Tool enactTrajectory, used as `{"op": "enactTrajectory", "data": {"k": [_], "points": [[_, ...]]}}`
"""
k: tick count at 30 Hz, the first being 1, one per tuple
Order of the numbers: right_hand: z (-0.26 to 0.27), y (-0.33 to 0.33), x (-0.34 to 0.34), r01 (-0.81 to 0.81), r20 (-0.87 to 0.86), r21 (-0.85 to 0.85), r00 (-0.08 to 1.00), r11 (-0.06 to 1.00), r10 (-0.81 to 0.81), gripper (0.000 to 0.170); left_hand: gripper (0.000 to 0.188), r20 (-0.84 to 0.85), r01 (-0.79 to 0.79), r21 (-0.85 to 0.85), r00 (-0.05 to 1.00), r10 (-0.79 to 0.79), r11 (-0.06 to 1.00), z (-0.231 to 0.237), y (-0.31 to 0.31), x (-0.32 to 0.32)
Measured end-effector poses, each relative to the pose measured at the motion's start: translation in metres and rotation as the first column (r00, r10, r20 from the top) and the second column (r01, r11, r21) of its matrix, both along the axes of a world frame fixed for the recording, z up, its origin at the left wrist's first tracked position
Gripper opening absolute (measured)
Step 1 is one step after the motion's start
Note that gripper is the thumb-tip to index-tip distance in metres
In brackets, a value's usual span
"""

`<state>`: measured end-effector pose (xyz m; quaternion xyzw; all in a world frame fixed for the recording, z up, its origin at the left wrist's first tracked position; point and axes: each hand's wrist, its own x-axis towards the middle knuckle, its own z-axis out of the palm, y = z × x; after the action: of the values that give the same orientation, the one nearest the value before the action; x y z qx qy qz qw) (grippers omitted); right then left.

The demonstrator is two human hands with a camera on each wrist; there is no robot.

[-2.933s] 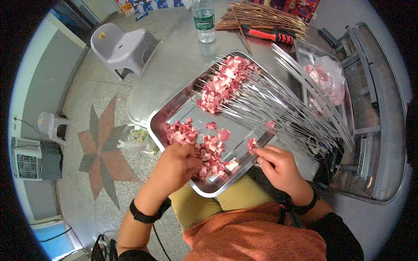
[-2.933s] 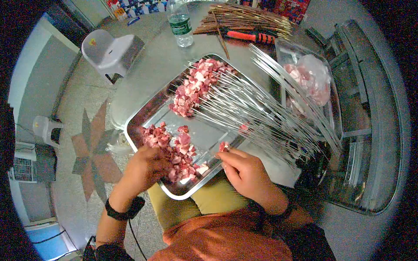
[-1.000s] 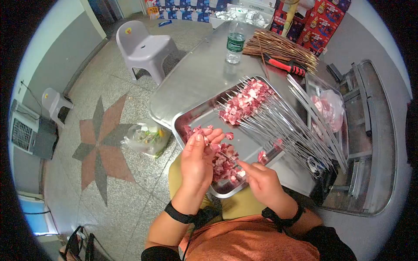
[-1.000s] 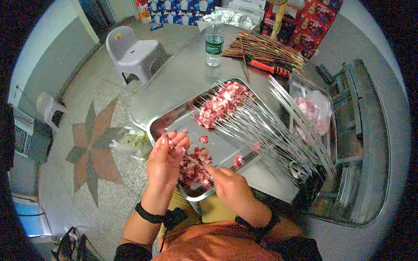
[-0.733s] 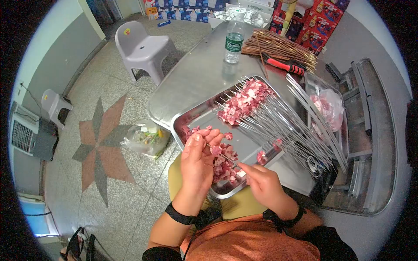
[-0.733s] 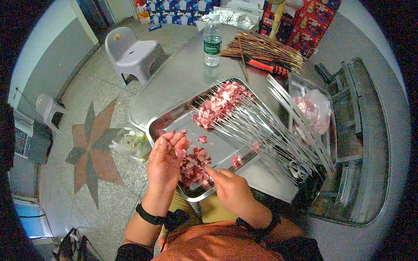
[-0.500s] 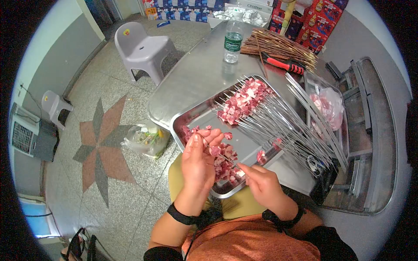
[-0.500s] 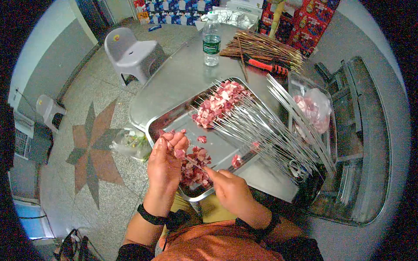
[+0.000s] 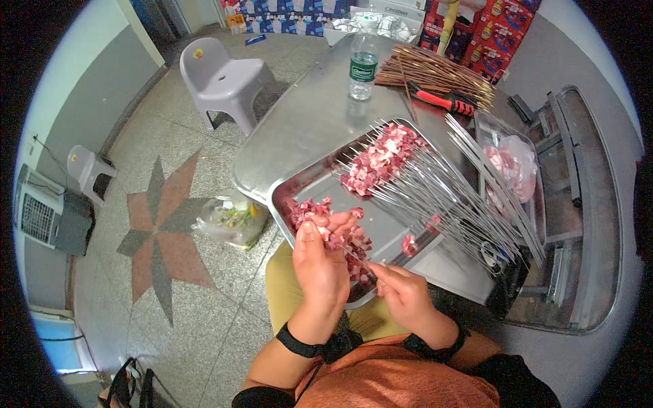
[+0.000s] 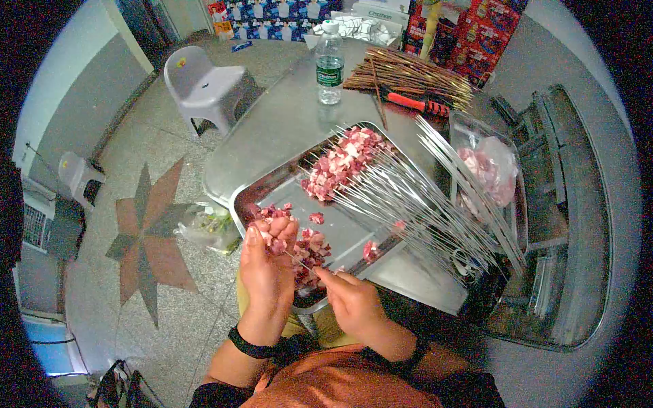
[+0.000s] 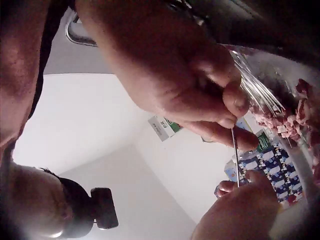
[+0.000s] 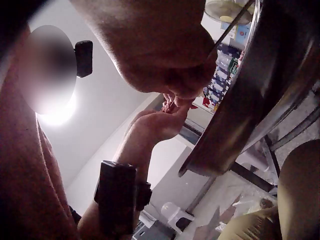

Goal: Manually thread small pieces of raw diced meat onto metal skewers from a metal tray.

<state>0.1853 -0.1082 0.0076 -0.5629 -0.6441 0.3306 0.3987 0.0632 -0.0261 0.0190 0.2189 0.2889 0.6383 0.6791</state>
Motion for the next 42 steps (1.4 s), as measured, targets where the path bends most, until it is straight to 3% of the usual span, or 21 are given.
{"op": "enactTrajectory", "data": {"k": [4, 6, 19, 21, 25, 27, 29, 31, 34, 42], "points": [[0.004, -0.003, 0.005, -0.008, 0.067, 0.035, 0.998, 0.999, 0.006, 0.037, 0.021, 0.012, -0.017, -0.075, 1.0, 0.018, 0.997, 0.002, 0.003, -0.006], [0.004, -0.003, 0.007, -0.01, 0.059, 0.039, 0.998, 0.999, 0.007, 0.037, 0.024, 0.024, -0.013, 0.006, 1.0, 0.013, 1.0, 0.002, 0.005, -0.007], [0.01, 0.001, 0.006, -0.045, 0.07, 0.044, 0.997, 0.998, 0.042, 0.042, 0.022, -0.031, 0.008, 0.042, 0.999, -0.006, 0.999, 0.003, -0.002, -0.005], [0.015, 0.001, 0.006, -0.043, 0.072, 0.035, 0.997, 0.998, 0.04, 0.042, 0.023, -0.113, 0.044, 0.051, 0.993, -0.038, 0.998, 0.004, -0.005, -0.005], [0.017, 0.001, 0.009, -0.041, 0.08, 0.048, 0.996, 0.998, 0.037, 0.043, 0.024, -0.068, 0.087, 0.107, 0.994, -0.08, 0.99, 0.005, -0.004, -0.006], [0.019, 0.001, 0.011, -0.036, 0.095, 0.045, 0.995, 0.998, 0.031, 0.043, 0.03, 0.027, 0.146, -0.004, 0.989, -0.146, 0.989, 0.019, -0.002, -0.015], [0.017, 0.0, 0.01, -0.036, 0.102, 0.037, 0.994, 0.999, 0.032, 0.043, 0.036, 0.069, 0.171, 0.015, 0.983, -0.172, 0.985, 0.013, -0.002, -0.018], [0.014, 0.0, 0.007, -0.023, 0.11, 0.094, 0.994, 0.995, 0.013, 0.043, 0.032, -0.223, 0.138, 0.11, 0.969, -0.111, 0.984, 0.017, -0.005, -0.017], [0.018, 0.001, 0.006, -0.022, 0.122, 0.054, 0.992, 0.998, 0.015, 0.042, 0.03, -0.251, 0.129, 0.104, 0.963, -0.099, 0.986, 0.014, -0.003, -0.021], [0.031, -0.004, 0.01, -0.028, 0.207, 0.005, 0.978, 1.0, 0.027, 0.039, 0.023, -0.084, 0.071, 0.058, 0.994, -0.066, 0.996, 0.014, 0.003, -0.03]]}}
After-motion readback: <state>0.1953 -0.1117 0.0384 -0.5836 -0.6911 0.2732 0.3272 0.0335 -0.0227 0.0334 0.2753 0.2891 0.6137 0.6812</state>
